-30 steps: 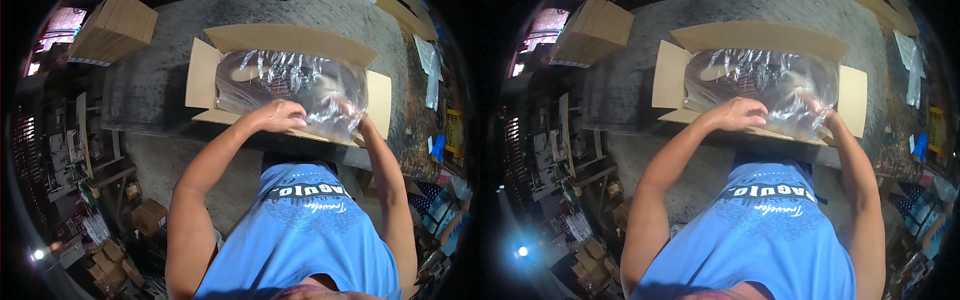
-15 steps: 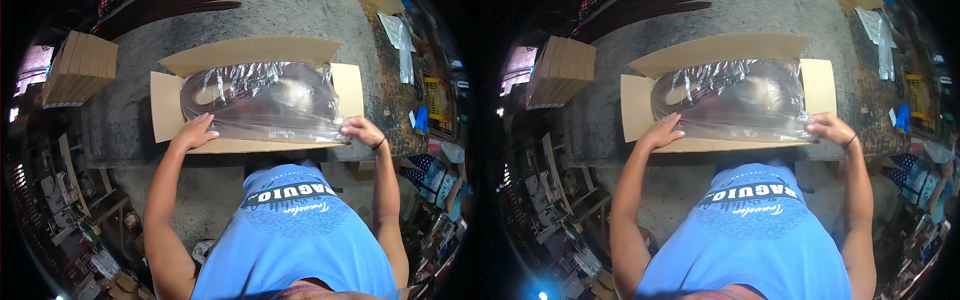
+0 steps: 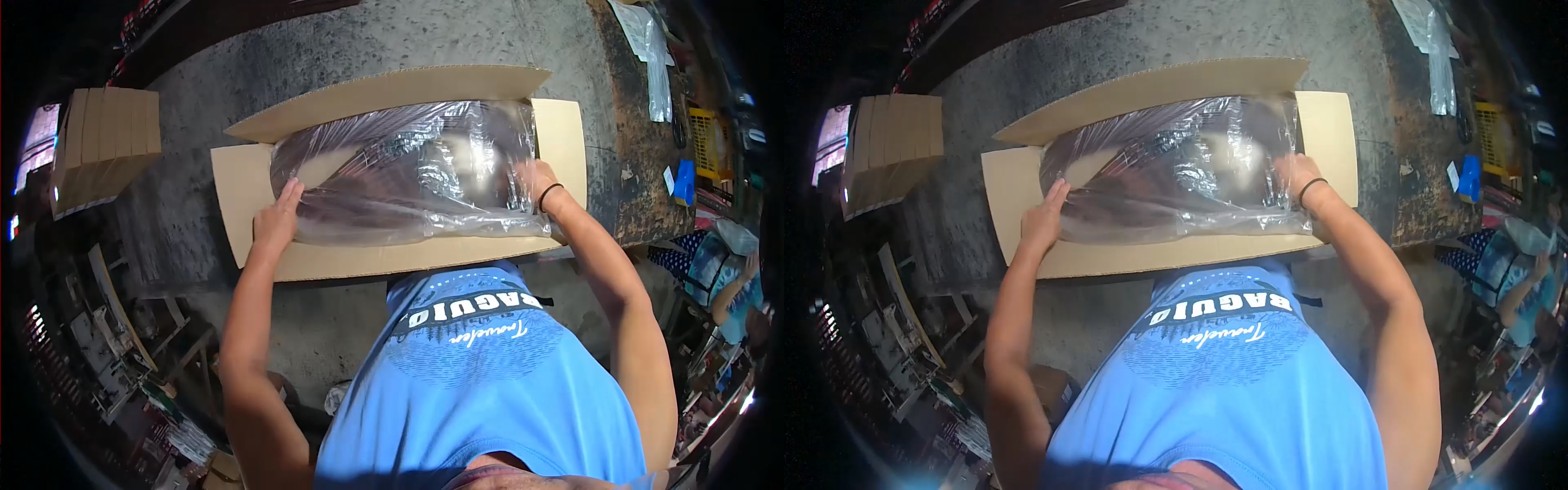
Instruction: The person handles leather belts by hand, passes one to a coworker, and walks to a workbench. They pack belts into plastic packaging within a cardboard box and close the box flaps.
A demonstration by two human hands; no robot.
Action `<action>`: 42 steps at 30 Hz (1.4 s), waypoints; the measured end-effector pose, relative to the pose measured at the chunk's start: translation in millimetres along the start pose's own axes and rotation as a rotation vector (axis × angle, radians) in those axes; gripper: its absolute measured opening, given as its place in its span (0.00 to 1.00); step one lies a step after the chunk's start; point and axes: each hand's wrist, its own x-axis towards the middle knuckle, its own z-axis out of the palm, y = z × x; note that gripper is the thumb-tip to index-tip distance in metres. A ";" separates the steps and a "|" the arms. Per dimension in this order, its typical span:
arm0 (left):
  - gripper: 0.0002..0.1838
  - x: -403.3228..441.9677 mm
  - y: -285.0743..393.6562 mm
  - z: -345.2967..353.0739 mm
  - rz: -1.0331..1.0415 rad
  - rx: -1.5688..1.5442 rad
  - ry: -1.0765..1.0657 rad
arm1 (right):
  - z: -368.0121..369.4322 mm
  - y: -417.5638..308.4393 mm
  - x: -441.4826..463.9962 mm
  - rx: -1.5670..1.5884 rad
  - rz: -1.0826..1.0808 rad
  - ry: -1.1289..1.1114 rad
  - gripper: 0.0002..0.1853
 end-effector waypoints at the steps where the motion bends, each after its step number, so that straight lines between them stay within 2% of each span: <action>1: 0.28 0.3 1.4 -6.6 -0.012 0.001 -0.018 | -4.6 -2.0 -0.7 -0.124 0.008 -0.035 0.12; 2: 0.28 1.0 0.3 -10.4 -0.028 0.001 -0.032 | -7.4 -4.6 1.4 -0.250 0.011 -0.065 0.12; 4: 0.26 4.8 -4.8 -3.8 0.005 -0.037 0.018 | 3.1 21.7 10.1 -0.227 -0.041 -0.001 0.15; 6: 0.24 10.4 -4.2 -5.1 0.044 -0.070 0.068 | 2.1 35.7 14.6 0.140 -0.474 0.080 0.17; 7: 0.22 14.3 10.1 -10.9 0.065 -0.102 0.162 | -40.0 7.3 -2.1 0.615 0.081 -0.242 0.17; 8: 0.20 19.7 25.0 -13.4 0.084 -0.136 0.256 | -47.6 3.4 -5.7 0.668 0.227 0.029 0.13; 9: 0.20 29.3 36.7 -9.2 0.236 -0.207 0.415 | -56.9 3.0 -9.5 0.819 0.188 0.302 0.13; 10: 0.19 38.7 50.2 -4.9 0.387 -0.275 0.570 | -72.8 -12.4 -15.4 0.833 0.206 0.526 0.14; 12: 0.25 53.3 94.3 -11.9 0.449 -0.316 0.465 | -78.1 -42.2 -19.1 0.573 -0.133 0.642 0.18; 14: 0.33 49.4 137.7 -11.0 0.502 -0.050 0.253 | -76.4 -93.6 -36.2 0.238 -0.486 0.396 0.27; 16: 0.39 34.4 173.1 -21.5 0.584 0.025 -0.253 | -36.4 -91.8 -46.0 -0.171 -0.549 0.071 0.31; 17: 0.41 27.8 183.1 -13.6 0.633 -0.080 -0.338 | -26.9 -83.4 -46.7 -0.169 -0.538 0.070 0.31; 19: 0.44 14.1 192.6 -6.2 0.698 -0.261 -0.522 | -20.0 -71.3 -50.7 -0.269 -0.300 -0.518 0.30; 20: 0.44 13.9 194.1 -3.5 0.699 -0.261 -0.531 | -18.7 -67.1 -51.4 -0.262 -0.299 -0.524 0.30; 22: 0.40 12.6 192.1 2.1 0.670 -0.445 -0.702 | -27.0 -70.6 -55.0 -0.236 -0.218 -0.571 0.30; 23: 0.34 12.4 189.0 7.0 0.676 -0.516 -0.610 | -23.6 -65.5 -55.4 -0.234 -0.236 -0.496 0.29; 24: 0.34 17.0 184.5 -5.9 0.673 -0.509 -0.608 | -25.0 -64.9 -54.1 -0.231 -0.238 -0.489 0.29; 26: 0.23 34.6 170.8 -41.2 0.588 -0.628 -0.556 | -28.5 -64.5 -53.4 -0.252 -0.070 -0.530 0.29; 28: 0.10 55.9 153.6 -36.9 0.436 -0.718 0.130 | -25.2 -56.2 -59.1 -0.255 -0.084 -0.477 0.30; 30: 0.05 91.2 132.9 -26.9 0.401 -0.490 0.509 | -15.7 -46.5 -63.9 -0.161 -0.098 -0.345 0.30; 31: 0.05 100.4 128.0 -22.4 0.403 -0.484 0.507 | -13.4 -45.6 -65.3 -0.164 -0.090 -0.345 0.32; 33: 0.04 111.8 124.3 -16.9 0.498 -0.385 0.633 | -11.2 -44.8 -67.2 -0.147 -0.088 -0.331 0.31; 37: 0.06 115.7 128.4 -11.1 0.575 -0.343 0.641 | -11.0 -42.8 -73.0 -0.102 -0.122 -0.288 0.31; 42: 0.08 115.8 129.9 -9.8 0.570 -0.251 0.634 | -9.1 -42.9 -74.8 -0.088 -0.126 -0.265 0.30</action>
